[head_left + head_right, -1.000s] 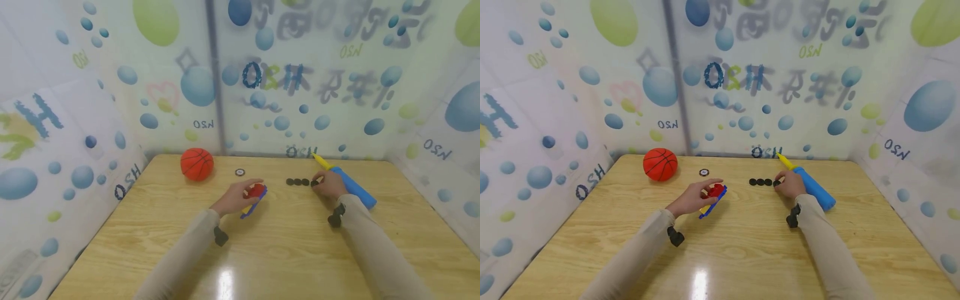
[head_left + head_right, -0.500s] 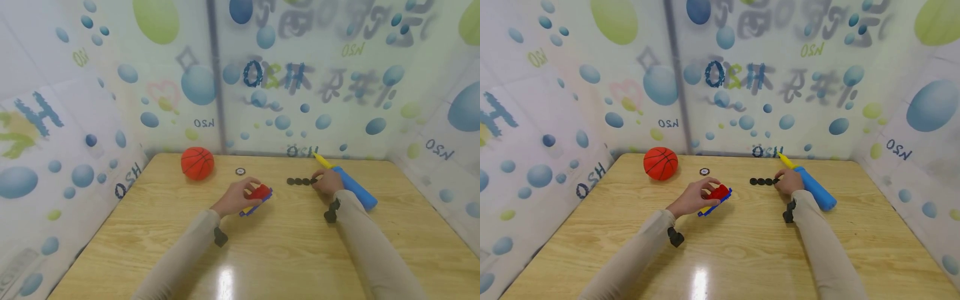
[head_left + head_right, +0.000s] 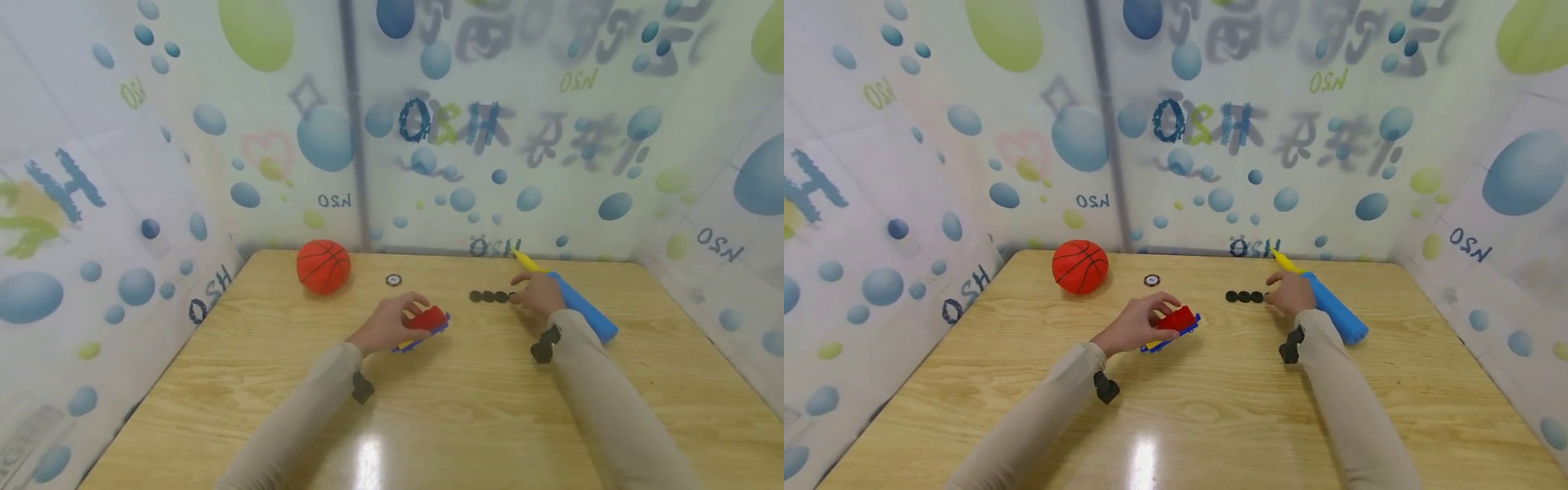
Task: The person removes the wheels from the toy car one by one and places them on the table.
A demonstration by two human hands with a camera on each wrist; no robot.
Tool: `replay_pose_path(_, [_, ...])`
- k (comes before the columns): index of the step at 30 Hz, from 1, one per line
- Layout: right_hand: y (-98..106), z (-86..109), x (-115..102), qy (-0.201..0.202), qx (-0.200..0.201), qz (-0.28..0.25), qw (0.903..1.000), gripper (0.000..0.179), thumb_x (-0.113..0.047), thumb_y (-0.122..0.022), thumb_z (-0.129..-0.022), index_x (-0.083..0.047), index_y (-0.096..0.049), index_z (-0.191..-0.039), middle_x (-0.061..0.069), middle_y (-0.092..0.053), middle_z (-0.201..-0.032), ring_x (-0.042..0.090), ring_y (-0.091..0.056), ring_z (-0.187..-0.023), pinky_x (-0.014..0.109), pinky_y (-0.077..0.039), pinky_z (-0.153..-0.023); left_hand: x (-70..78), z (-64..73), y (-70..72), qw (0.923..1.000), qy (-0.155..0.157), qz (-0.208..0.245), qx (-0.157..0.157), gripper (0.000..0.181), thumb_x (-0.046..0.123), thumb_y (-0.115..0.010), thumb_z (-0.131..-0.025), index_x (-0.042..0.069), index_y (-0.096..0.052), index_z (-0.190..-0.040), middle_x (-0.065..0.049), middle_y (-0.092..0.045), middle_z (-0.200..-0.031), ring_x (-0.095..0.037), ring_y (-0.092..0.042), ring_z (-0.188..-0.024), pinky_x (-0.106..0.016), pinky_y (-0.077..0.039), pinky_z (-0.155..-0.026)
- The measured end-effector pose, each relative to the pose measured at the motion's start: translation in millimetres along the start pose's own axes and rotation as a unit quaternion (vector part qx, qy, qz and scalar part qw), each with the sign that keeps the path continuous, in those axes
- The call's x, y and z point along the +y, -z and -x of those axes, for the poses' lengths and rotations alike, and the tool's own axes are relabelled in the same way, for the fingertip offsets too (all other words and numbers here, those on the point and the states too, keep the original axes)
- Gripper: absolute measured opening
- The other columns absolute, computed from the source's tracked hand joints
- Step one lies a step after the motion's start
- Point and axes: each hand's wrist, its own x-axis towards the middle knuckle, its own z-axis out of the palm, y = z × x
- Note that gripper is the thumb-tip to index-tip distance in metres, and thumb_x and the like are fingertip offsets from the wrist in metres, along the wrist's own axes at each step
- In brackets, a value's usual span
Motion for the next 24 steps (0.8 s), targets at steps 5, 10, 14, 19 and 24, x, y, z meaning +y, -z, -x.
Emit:
replay_pose_path(5, [6.0, 13.0, -34.7, 0.055, 0.010, 0.024, 0.9981, 0.043, -0.023, -0.067, -0.091, -0.001, -0.064, -0.128, 0.024, -0.073, -0.104, 0.029, -0.068, -0.082, 0.036, -0.052, -0.062, -0.6, -1.7, -2.4, 1.0000, -0.002, -0.005, 0.003, 0.054, 0.018, -0.083, -0.083, 0.016, -0.057, -0.131, -0.011, -0.072, -0.120, -0.021, -0.071, -0.093, -0.031, -0.059, -0.081])
replay_pose_path(10, [1.8, 23.6, -62.9, 0.131, 0.005, 0.019, 0.9911, 0.037, -0.023, -0.073, -0.091, -0.006, -0.068, -0.123, 0.020, -0.072, -0.099, 0.028, -0.067, -0.081, 0.038, -0.054, -0.066, -1.0, -4.3, -4.2, 1.0000, 0.001, -0.008, 0.003, 0.063, 0.016, -0.083, -0.082, 0.009, -0.052, -0.136, -0.013, -0.071, -0.121, -0.025, -0.073, -0.098, -0.036, -0.060, -0.087])
replay_pose_path(14, [-9.7, 29.4, -79.0, 0.205, -0.015, 0.003, 0.9787, 0.035, -0.022, -0.078, -0.087, -0.012, -0.071, -0.120, 0.010, -0.073, -0.092, 0.024, -0.067, -0.084, 0.040, -0.057, -0.075, -0.9, -5.7, -4.4, 0.9996, -0.002, -0.028, 0.005, 0.065, 0.017, -0.084, -0.082, 0.007, -0.051, -0.137, -0.014, -0.072, -0.120, -0.028, -0.073, -0.100, -0.039, -0.060, -0.090])
replay_pose_path(19, [-27.9, 36.1, -90.6, 0.265, -0.054, -0.012, 0.9628, 0.041, -0.018, -0.080, -0.084, -0.012, -0.070, -0.123, 0.012, -0.073, -0.113, 0.032, -0.064, -0.106, 0.046, -0.056, -0.085, -1.8, -7.3, -5.8, 0.9984, -0.010, -0.055, 0.008, 0.067, 0.016, -0.084, -0.081, 0.006, -0.050, -0.137, -0.013, -0.073, -0.119, -0.027, -0.073, -0.101, -0.039, -0.059, -0.091])
replay_pose_path(24, [-42.9, 39.8, -94.3, 0.283, -0.077, -0.030, 0.9556, 0.043, -0.017, -0.080, -0.084, -0.010, -0.069, -0.125, 0.009, -0.072, -0.123, 0.032, -0.062, -0.117, 0.050, -0.055, -0.089, -0.8, -7.9, -7.7, 0.9982, -0.014, -0.057, 0.013, 0.073, 0.014, -0.084, -0.081, 0.003, -0.044, -0.140, -0.013, -0.073, -0.120, -0.026, -0.073, -0.103, -0.039, -0.059, -0.092])
